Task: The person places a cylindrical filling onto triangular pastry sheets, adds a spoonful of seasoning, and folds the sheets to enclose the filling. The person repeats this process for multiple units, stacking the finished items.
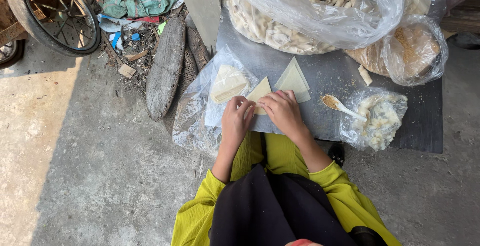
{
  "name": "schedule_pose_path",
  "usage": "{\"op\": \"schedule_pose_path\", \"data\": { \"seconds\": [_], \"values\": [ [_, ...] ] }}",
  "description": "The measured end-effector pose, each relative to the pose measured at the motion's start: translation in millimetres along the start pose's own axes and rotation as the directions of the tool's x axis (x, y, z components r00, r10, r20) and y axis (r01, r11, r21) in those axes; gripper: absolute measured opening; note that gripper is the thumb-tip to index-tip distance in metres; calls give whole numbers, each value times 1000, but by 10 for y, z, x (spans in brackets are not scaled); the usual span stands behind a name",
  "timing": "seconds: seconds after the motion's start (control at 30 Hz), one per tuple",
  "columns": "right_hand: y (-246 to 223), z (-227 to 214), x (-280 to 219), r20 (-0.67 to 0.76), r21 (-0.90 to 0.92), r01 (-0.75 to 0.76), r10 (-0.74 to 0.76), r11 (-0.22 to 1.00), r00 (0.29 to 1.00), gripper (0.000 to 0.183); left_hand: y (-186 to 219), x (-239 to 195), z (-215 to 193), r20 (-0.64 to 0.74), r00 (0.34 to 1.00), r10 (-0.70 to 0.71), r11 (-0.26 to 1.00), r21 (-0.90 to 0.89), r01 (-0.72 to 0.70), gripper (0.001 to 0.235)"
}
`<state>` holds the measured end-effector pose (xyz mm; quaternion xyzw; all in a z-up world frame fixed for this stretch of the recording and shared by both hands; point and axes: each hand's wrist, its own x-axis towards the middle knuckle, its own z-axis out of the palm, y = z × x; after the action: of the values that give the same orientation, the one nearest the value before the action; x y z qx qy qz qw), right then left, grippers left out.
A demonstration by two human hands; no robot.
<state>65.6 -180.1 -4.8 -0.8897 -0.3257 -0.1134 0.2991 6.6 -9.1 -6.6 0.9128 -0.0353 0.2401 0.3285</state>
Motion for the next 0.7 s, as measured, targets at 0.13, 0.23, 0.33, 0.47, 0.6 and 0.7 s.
{"op": "schedule_pose_path", "data": {
  "seconds": [0.13, 0.23, 0.33, 0.47, 0.6, 0.7],
  "values": [
    [52, -50, -9, 131, 78, 4, -14, 997, 991, 13, -69, -50, -58, 58, 998, 3, 1000, 5, -4, 14],
    [94, -106, 15, 244, 123, -89, 57, 988, 968, 14, -101, -71, -40, 63, 998, -13, 1000, 6, 13, 14],
    [133, -142, 103, 390, 174, -221, 139, 960, 910, 14, -113, -73, -15, 60, 997, -41, 999, -4, 41, 15],
    [160, -174, 220, 412, 232, -301, 187, 925, 892, 16, -118, -102, 8, 41, 997, -60, 998, -7, 60, 23],
    [166, -222, 353, 11, 152, -95, 94, 984, 995, 13, -131, -105, 31, 61, 996, -59, 998, 20, 58, 34],
    [210, -321, 430, -284, 14, -70, 71, 997, 956, 11, -125, -106, 33, 72, 996, -53, 998, 50, 49, 33]
  ]
}}
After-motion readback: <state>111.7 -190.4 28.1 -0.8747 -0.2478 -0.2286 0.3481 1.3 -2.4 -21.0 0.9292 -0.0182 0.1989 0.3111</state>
